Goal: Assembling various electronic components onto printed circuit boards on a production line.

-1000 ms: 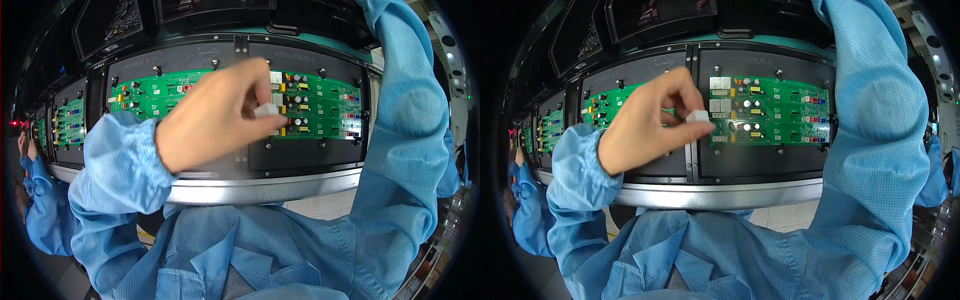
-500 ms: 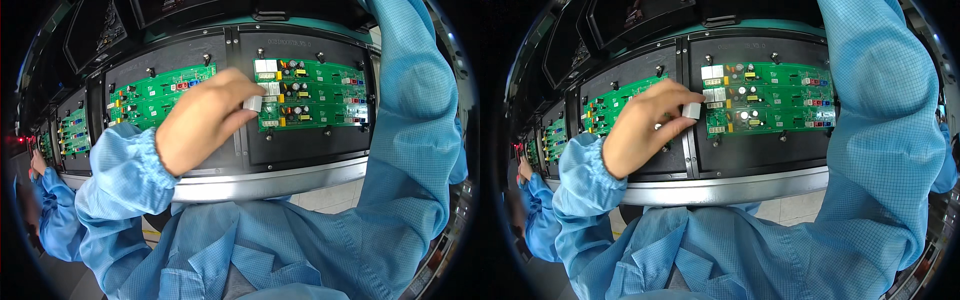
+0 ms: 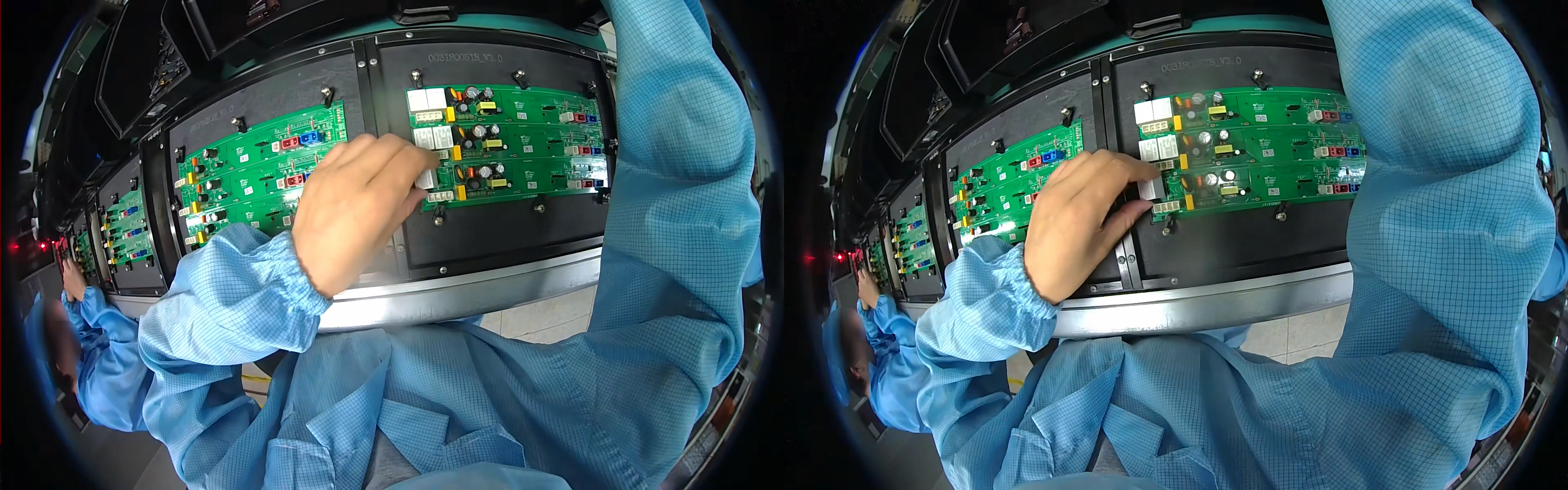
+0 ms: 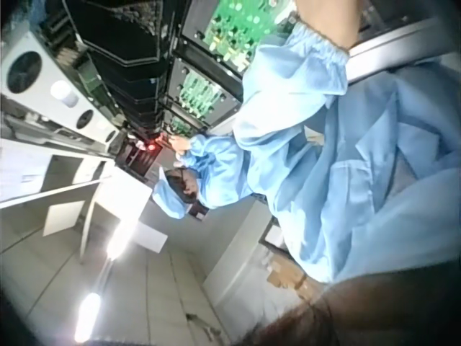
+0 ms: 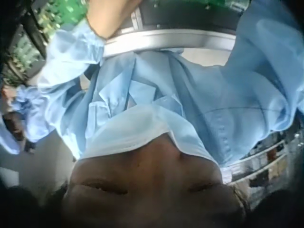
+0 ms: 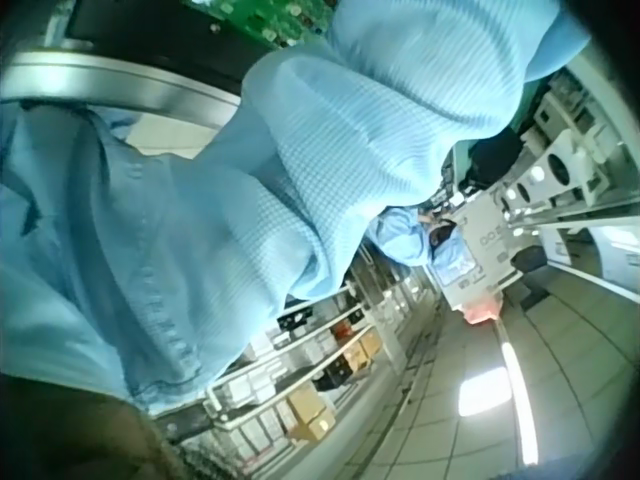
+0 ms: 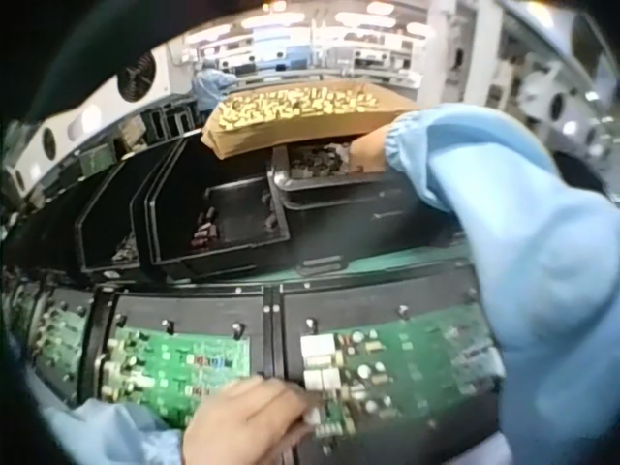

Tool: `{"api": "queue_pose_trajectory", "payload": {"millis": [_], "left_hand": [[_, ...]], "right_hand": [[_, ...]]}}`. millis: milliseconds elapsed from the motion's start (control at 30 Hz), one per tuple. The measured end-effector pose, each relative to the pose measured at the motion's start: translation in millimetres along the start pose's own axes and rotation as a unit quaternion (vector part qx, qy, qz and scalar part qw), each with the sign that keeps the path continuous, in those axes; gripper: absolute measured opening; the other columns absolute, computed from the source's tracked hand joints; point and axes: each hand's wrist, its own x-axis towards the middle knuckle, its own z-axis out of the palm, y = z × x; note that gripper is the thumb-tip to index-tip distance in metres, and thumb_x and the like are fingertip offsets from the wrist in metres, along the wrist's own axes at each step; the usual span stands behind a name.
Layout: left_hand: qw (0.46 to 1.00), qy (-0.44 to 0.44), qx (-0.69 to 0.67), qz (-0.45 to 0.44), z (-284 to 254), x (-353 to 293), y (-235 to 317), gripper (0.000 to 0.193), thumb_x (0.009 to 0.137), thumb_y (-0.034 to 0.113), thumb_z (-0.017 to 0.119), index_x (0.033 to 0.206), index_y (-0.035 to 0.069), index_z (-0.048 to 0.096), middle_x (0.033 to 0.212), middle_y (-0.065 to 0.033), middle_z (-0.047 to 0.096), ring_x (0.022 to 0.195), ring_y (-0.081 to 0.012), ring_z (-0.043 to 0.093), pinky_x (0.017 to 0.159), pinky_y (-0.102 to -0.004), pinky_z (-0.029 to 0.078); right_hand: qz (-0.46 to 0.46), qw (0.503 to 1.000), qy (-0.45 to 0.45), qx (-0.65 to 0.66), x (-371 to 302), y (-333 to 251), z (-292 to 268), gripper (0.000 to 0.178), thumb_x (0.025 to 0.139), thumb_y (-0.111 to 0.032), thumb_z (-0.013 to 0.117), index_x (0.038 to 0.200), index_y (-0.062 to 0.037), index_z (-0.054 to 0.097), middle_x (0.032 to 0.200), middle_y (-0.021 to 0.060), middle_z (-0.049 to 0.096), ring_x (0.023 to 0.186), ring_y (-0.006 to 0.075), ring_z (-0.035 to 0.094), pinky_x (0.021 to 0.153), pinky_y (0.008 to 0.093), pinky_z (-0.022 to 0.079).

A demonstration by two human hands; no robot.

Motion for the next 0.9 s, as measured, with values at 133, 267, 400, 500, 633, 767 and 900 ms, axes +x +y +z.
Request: {"api": "queue_pose_trajectory", "payload": {"millis": [133, 267, 400, 500, 633, 767, 900], "left_hand": [[1.000, 0.009, 0.005, -0.008, 0, -1, -5, 0.031, 0.074, 0.008, 0.077, 0.102, 0.004, 0.067, 0.098, -0.0078, 0.067, 0.091, -0.0291, 0.062, 0.082, -0.0378, 0.048], [0.999, 0.010, -0.036, 0.001, 6, 2, -9, 0.030, 0.072, 0.011, 0.079, 0.100, 0.005, 0.070, 0.097, -0.0064, 0.068, 0.090, -0.0267, 0.062, 0.082, -0.0368, 0.047], [1.000, 0.011, -0.005, 0.007, 2, 1, -10, 0.030, 0.073, 0.013, 0.078, 0.102, 0.011, 0.069, 0.098, -0.0023, 0.066, 0.088, -0.0244, 0.059, 0.082, -0.0366, 0.045], [1.000, 0.016, -0.017, 0.004, 5, 4, -15, 0.029, 0.072, 0.015, 0.078, 0.100, 0.011, 0.070, 0.096, -0.0020, 0.065, 0.087, -0.0241, 0.059, 0.081, -0.0361, 0.045], [0.999, 0.019, -0.031, 0.011, 2, 7, -14, 0.028, 0.073, 0.017, 0.078, 0.099, 0.011, 0.071, 0.096, -0.0022, 0.065, 0.086, -0.0245, 0.059, 0.080, -0.0358, 0.045], [0.998, -0.007, -0.053, -0.018, -3, 8, -12, 0.028, 0.079, 0.017, 0.076, 0.105, 0.007, 0.069, 0.097, -0.0053, 0.066, 0.089, -0.0241, 0.061, 0.082, -0.0358, 0.047], [0.914, -0.031, -0.370, -0.165, -19, 10, -3, 0.034, 0.090, 0.008, 0.070, 0.122, 0.001, 0.060, 0.108, -0.0076, 0.068, 0.099, -0.0158, 0.064, 0.093, -0.0309, 0.049]], "right_hand": [[0.014, 1.000, 0.006, 0.005, -4, 2, -1, 0.032, 0.082, -0.027, 0.070, 0.109, -0.0086, 0.072, 0.095, 0.0124, 0.073, 0.090, 0.0256, 0.067, 0.081, 0.0404, 0.050], [0.035, 0.999, 0.005, 0.009, -10, 9, 4, 0.032, 0.082, -0.027, 0.070, 0.109, -0.0087, 0.072, 0.094, 0.0119, 0.073, 0.089, 0.0252, 0.068, 0.080, 0.0402, 0.050], [0.052, 0.998, 0.018, 0.012, -19, 10, -2, 0.032, 0.082, -0.027, 0.070, 0.109, -0.0088, 0.072, 0.093, 0.0115, 0.073, 0.088, 0.0247, 0.068, 0.080, 0.0400, 0.050], [0.009, 0.989, 0.125, 0.077, -37, 28, 8, 0.027, 0.085, -0.022, 0.070, 0.105, -0.0038, 0.071, 0.085, 0.0092, 0.073, 0.080, 0.0201, 0.067, 0.075, 0.0360, 0.052], [-0.042, 0.921, 0.323, 0.215, -99, 11, 18, 0.023, 0.089, -0.014, 0.066, 0.102, 0.0039, 0.068, 0.083, 0.0118, 0.071, 0.080, 0.0174, 0.066, 0.074, 0.0315, 0.052], [-0.267, 0.719, 0.306, 0.564, -141, -34, 70, 0.024, 0.088, -0.015, 0.071, 0.106, 0.0004, 0.069, 0.092, 0.0130, 0.071, 0.085, 0.0210, 0.069, 0.077, 0.0327, 0.054], [-0.129, 0.856, 0.318, 0.387, -200, -98, 80, 0.025, 0.080, -0.002, 0.075, 0.105, -0.0005, 0.070, 0.104, 0.0097, 0.069, 0.094, 0.0184, 0.065, 0.085, 0.0300, 0.051]]}}
